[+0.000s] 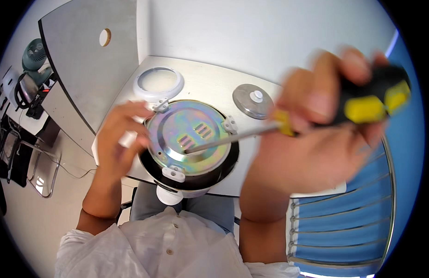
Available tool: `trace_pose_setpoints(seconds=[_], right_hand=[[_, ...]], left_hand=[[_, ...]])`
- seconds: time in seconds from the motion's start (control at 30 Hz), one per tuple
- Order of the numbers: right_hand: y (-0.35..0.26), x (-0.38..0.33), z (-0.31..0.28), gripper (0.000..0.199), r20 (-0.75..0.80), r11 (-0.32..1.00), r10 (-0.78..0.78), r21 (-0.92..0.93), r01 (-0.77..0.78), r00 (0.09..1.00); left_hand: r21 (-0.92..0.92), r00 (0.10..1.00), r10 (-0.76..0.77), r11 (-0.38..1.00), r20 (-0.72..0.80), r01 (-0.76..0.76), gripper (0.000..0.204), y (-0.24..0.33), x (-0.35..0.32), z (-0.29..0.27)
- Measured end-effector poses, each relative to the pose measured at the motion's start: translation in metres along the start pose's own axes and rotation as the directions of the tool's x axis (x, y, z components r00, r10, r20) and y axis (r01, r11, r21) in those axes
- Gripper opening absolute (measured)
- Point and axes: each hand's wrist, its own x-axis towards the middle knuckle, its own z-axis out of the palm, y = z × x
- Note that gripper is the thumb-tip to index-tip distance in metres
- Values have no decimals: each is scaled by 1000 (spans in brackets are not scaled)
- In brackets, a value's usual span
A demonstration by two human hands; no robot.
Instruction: The person uses a screwdriver to tighten screws on a circular metallic component attached to a white appliance base. They rotate the assembly to access different screw locations and continue fastening throughout the clip.
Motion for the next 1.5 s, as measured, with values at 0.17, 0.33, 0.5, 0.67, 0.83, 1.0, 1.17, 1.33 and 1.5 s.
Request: trace_pose_setpoints(seconds=[0.17, 0.33, 0.5, 0.67, 0.83, 1.0, 1.17, 1.33, 1.5], right_hand=[[-65, -2, -42, 32, -55, 976, -214, -60, 211, 975], [-63, -10, -57, 36, -134, 970, -238, -86, 228, 962], [-41, -7, -68, 38, -158, 993, -112, -52, 105, 981], [37, 19, -69, 42, -139, 994, 85, -51, -93, 987], [127, 38, -60, 40, -350, 933, 238, -178, -314, 906], [154, 38, -64, 38, -331, 895, 276, -255, -367, 903], [166, 40, -67, 37, -360, 869, 329, -248, -429, 873], [171, 33, -66, 38, -278, 860, 389, -231, -454, 878], [174, 34, -67, 45, 1, 875, 465, -154, -459, 885]], left_hand=[[206, 910, -382, 889, -159, 409, 9, -109, -19, -15], [540, 817, -520, 775, 251, 327, 8, -190, -66, 30], [502, 725, -617, 752, 307, 427, 9, -208, -81, 48], [417, 693, -652, 747, 307, 518, 13, -208, -83, 46], [388, 690, -654, 749, 309, 537, 15, -199, -75, 43], [391, 682, -671, 734, 290, 556, 12, -203, -74, 38], [287, 737, -650, 753, 185, 593, 10, -207, -76, 35], [54, 805, -585, 811, 103, 582, 13, -197, -70, 28], [-429, 941, -285, 838, 183, 337, 32, -160, -24, 28]])
